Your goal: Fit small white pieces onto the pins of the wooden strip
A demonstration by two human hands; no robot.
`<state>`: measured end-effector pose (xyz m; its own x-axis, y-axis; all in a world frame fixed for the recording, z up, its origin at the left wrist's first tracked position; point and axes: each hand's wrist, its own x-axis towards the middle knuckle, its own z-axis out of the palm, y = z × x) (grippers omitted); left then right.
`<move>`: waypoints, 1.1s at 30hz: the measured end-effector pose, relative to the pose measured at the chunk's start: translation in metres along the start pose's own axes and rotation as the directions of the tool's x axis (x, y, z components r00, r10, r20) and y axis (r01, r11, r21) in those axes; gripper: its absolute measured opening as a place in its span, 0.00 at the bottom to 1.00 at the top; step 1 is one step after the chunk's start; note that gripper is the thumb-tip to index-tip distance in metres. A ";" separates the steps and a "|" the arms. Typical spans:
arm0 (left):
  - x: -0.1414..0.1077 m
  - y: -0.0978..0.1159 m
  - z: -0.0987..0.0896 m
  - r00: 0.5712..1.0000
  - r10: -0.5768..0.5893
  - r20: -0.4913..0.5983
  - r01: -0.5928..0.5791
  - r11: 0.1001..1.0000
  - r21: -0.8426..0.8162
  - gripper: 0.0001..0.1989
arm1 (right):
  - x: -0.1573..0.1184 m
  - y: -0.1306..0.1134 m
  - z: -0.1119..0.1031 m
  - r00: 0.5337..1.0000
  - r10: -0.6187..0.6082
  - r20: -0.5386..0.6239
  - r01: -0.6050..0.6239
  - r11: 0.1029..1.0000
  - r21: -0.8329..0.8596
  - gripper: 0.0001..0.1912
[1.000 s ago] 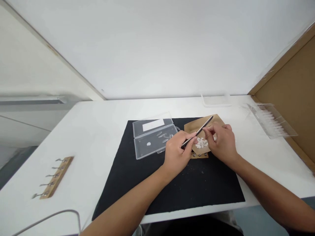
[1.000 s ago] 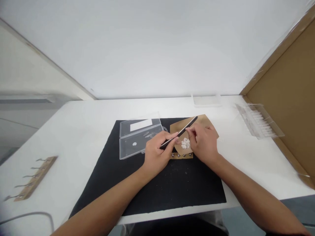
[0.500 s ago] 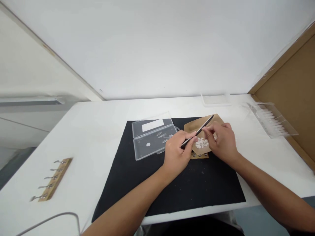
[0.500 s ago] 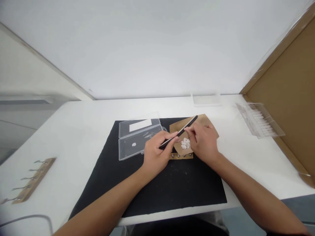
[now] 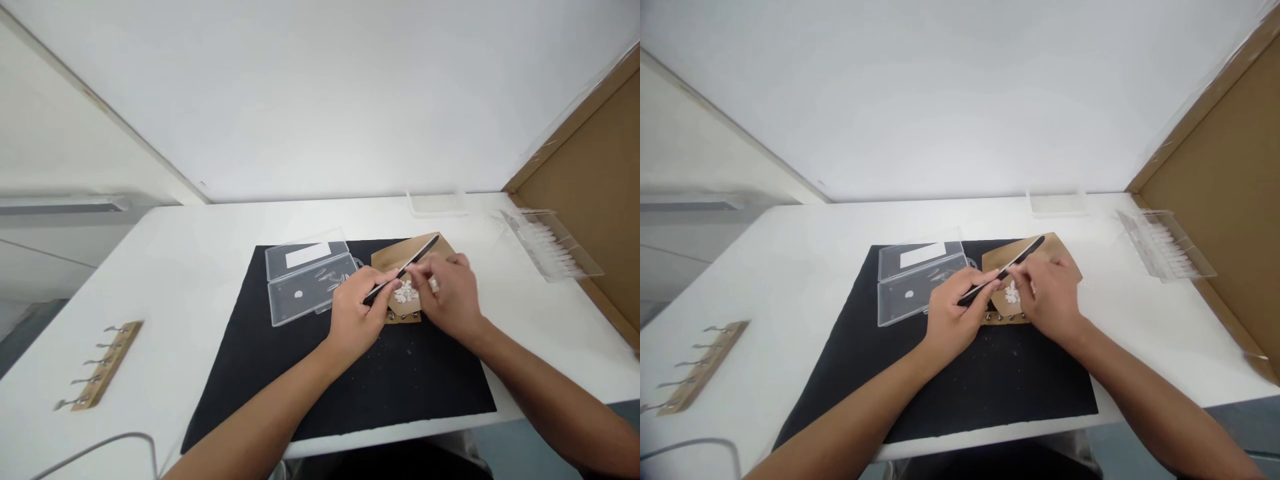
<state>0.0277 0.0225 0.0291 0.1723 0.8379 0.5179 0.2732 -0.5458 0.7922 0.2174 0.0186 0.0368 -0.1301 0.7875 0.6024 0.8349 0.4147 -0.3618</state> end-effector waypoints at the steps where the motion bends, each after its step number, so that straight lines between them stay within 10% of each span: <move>1: 0.000 -0.001 0.000 1.000 0.002 -0.003 -0.002 1.000 0.004 0.07 | 0.000 0.000 0.000 0.999 0.039 -0.024 -0.040 0.999 -0.029 0.13; 24: 0.000 -0.004 -0.001 0.999 -0.036 -0.007 0.036 0.999 0.026 0.06 | 0.003 0.007 0.005 0.999 0.039 -0.014 -0.040 0.999 -0.021 0.13; 33: 0.005 -0.009 -0.005 0.990 0.129 -0.057 -0.119 0.980 0.160 0.06 | 0.003 0.014 0.006 0.998 -0.006 -0.056 0.007 1.000 0.028 0.14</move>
<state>0.0211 0.0312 0.0263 0.1516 0.7586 0.6337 0.3982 -0.6336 0.6633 0.2255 0.0301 0.0291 -0.1046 0.7585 0.6432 0.8184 0.4331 -0.3776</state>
